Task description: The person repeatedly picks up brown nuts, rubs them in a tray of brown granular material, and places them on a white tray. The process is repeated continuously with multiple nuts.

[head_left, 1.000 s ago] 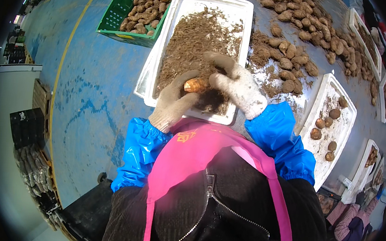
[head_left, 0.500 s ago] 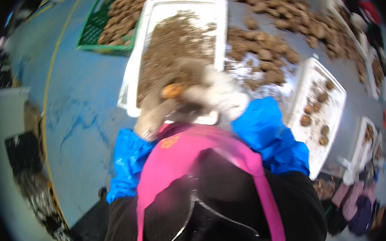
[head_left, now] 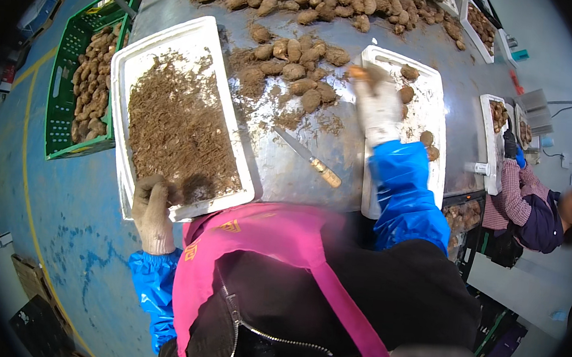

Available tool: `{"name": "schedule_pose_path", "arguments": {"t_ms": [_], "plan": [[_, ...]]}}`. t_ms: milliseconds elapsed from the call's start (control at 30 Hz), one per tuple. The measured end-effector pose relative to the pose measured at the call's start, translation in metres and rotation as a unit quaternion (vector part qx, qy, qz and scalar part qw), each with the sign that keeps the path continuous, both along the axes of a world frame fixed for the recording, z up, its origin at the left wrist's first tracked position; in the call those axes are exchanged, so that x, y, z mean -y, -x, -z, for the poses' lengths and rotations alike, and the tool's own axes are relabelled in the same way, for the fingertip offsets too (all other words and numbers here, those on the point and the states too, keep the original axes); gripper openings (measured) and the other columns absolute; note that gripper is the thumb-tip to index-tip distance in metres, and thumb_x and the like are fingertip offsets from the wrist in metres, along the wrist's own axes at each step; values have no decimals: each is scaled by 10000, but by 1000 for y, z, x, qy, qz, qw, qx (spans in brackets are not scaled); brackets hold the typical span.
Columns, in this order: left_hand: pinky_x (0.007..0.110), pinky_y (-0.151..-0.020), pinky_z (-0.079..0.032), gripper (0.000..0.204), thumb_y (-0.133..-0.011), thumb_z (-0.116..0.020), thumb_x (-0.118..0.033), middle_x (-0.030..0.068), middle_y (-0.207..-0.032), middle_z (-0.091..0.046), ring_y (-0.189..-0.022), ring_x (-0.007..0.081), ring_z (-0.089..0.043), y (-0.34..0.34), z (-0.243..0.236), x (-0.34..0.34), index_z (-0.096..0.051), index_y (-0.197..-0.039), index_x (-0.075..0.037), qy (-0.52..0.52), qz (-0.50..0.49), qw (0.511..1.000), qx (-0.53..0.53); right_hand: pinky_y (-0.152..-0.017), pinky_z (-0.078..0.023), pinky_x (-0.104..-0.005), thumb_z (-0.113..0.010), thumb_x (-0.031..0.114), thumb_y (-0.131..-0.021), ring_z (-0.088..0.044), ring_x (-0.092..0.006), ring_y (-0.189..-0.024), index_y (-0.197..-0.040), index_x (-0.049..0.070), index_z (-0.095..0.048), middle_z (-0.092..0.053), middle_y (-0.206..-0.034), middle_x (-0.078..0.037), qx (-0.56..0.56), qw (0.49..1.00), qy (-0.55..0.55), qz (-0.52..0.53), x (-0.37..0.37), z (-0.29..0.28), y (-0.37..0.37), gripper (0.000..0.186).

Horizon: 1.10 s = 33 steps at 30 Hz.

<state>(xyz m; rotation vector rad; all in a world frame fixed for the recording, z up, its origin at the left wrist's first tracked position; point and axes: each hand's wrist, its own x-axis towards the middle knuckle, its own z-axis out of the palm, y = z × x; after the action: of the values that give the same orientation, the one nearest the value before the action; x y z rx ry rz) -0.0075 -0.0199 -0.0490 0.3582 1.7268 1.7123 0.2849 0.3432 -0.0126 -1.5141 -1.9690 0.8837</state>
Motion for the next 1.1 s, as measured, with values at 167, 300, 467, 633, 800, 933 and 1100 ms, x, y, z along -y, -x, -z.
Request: {"name": "schedule_pose_path", "arguments": {"t_ms": [167, 300, 467, 633, 800, 933, 1100], "plan": [[337, -711, -584, 256, -1075, -616, -258, 117, -928, -708, -740, 199, -685, 1, 5, -5, -626, -1148, -12, 35, -6, 999, 28, -921, -572, -431, -711, 250, -986, -719, -275, -1036, -1425, 63, -633, -754, -1150, -165, 29, 982, 46, 179, -21, 6, -43, 483], [327, -705, -590, 244, -1077, -600, -226, 115, -942, -720, -766, 194, -701, -5, 2, -12, -634, -1185, -10, 44, 10, 998, 46, -1036, -546, -396, -770, 142, -916, -691, -287, -1136, -1381, 41, -640, -713, -1296, -168, 91, 987, -132, -2, -9, 21, 5, 493], [341, -775, -596, 314, -1068, -595, -196, 119, -1007, -730, -860, 198, -709, -13, -1, -18, -628, -1311, 1, 68, 48, 995, 54, -1191, -398, -545, -760, 354, -869, -530, -404, -1383, -1345, 59, -705, -602, -1443, -212, 136, 950, -141, -244, 8, 44, 100, 563], [356, -824, -595, 356, -1077, -580, -217, 132, -1058, -730, -907, 216, -715, -16, -4, -16, -604, -1356, 3, 99, 70, 992, 38, -1138, -400, -507, -821, 344, -820, -488, -376, -1329, -1353, 61, -688, -546, -1405, -205, 240, 895, -223, -302, 5, 67, 160, 617], [349, -833, -591, 373, -1068, -573, -205, 139, -1081, -723, -927, 218, -712, -15, -5, -13, -600, -1375, 4, 103, 57, 992, 48, -1184, -411, -466, -730, 247, -904, -530, -385, -1391, -1490, 84, -579, -599, -1436, -232, 106, 945, -136, -278, 8, 53, 142, 627], [315, -878, -573, 376, -1055, -609, -192, 115, -1105, -713, -978, 190, -696, -9, 1, -27, -604, -1356, 35, 133, 53, 989, -27, -1151, -458, -369, -654, 103, -1004, -588, -251, -1352, -1562, 63, -506, -628, -1484, -132, -228, 910, 174, -301, 37, 38, 131, 578], [313, -968, -552, 405, -1083, -573, -190, 132, -1274, -665, -1142, 195, -671, -3, -7, -51, -577, -1419, 35, 70, 51, 993, -79, -1161, -434, -326, -661, 80, -996, -554, -181, -1373, -1554, 25, -501, -623, -1488, -81, -344, 739, 421, -398, 88, 26, 157, 583]]}}
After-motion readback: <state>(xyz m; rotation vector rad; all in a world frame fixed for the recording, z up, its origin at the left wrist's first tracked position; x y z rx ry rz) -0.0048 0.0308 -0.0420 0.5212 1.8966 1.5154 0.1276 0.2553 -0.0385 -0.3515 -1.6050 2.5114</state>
